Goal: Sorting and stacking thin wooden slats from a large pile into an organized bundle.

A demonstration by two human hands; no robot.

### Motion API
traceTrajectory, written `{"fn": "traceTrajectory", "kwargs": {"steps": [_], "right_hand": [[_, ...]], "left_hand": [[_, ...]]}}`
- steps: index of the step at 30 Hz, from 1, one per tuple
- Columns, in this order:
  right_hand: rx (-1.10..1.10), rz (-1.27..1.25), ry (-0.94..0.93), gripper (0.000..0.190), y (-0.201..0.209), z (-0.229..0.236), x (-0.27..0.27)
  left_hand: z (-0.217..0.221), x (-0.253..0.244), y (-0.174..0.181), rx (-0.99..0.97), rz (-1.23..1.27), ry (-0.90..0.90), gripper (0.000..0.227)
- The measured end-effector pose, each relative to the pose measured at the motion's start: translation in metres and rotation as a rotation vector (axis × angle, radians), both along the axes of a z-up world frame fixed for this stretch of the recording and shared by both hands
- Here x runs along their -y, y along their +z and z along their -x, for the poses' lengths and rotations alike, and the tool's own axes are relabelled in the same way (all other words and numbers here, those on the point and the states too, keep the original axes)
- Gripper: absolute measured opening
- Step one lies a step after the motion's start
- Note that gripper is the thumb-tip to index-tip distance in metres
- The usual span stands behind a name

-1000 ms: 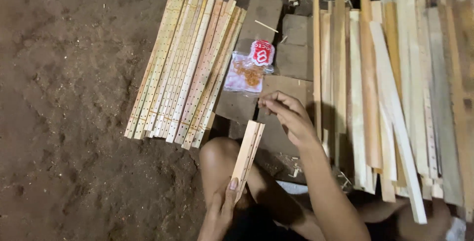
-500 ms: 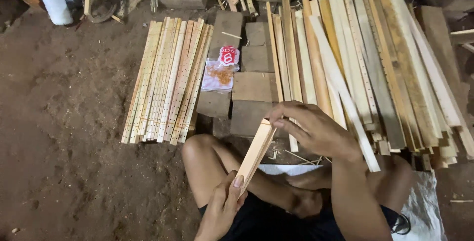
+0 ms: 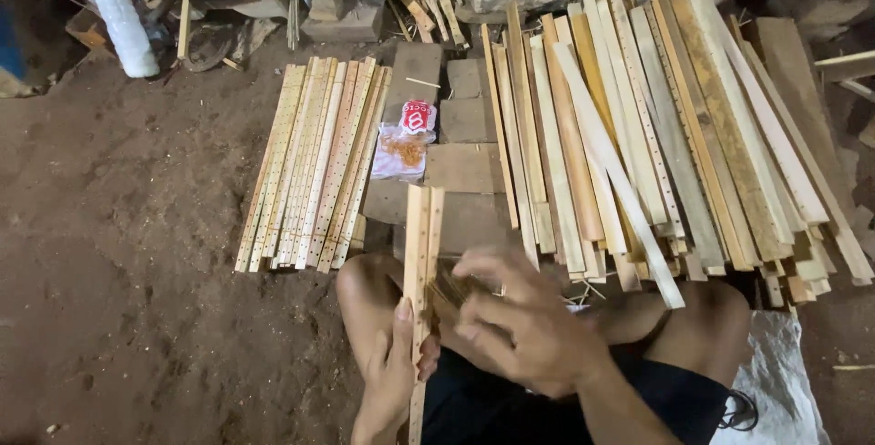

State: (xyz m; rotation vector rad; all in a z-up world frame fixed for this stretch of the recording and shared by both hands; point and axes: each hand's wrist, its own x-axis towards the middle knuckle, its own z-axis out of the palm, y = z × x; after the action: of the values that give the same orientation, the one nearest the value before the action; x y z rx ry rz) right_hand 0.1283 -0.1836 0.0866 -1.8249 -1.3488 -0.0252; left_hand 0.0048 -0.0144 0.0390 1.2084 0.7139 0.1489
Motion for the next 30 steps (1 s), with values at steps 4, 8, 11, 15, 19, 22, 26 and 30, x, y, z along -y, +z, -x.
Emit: {"fn": "traceTrajectory", "kwargs": {"steps": [4, 8, 11, 15, 19, 22, 26, 30], "right_hand": [[-0.402, -0.234, 0.136, 0.015, -0.028, 0.006, -0.009], [-0.938, -0.849, 0.429, 0.033, -0.057, -0.01, -0.011], [-1.189, -1.025, 0.549, 0.017, -0.051, -0.007, -0.012], [-1.334, -1.374, 0.729, 0.037, -0.054, 0.002, -0.021], [-1.37, -1.455, 0.757, 0.048, -0.047, 0.006, -0.025], [-1.481, -1.53, 0.624, 0.055, -0.05, 0.001, -0.026], [-1.461, -1.309, 0.208, 0.063, -0.034, -0.009, -0.022], [-0.988, -0.906, -0.028, 0.069, -0.014, -0.025, -0.004]], "left_hand": [[0.003, 0.0, -0.011, 0.112, 0.035, -0.064, 0.047], [0.002, 0.01, -0.004, 0.104, -0.025, -0.149, 0.044], [0.001, 0.012, -0.005, 0.148, -0.042, -0.176, 0.044], [-0.001, 0.017, 0.002, 0.139, 0.004, -0.199, 0.045], [0.001, 0.024, -0.001, 0.15, -0.005, -0.246, 0.039], [-0.003, 0.034, 0.01, 0.029, -0.122, -0.225, 0.041], [0.0, 0.033, 0.006, 0.127, -0.476, -0.267, 0.036], [0.008, 0.032, -0.013, 0.068, -0.784, -0.325, 0.034]]}}
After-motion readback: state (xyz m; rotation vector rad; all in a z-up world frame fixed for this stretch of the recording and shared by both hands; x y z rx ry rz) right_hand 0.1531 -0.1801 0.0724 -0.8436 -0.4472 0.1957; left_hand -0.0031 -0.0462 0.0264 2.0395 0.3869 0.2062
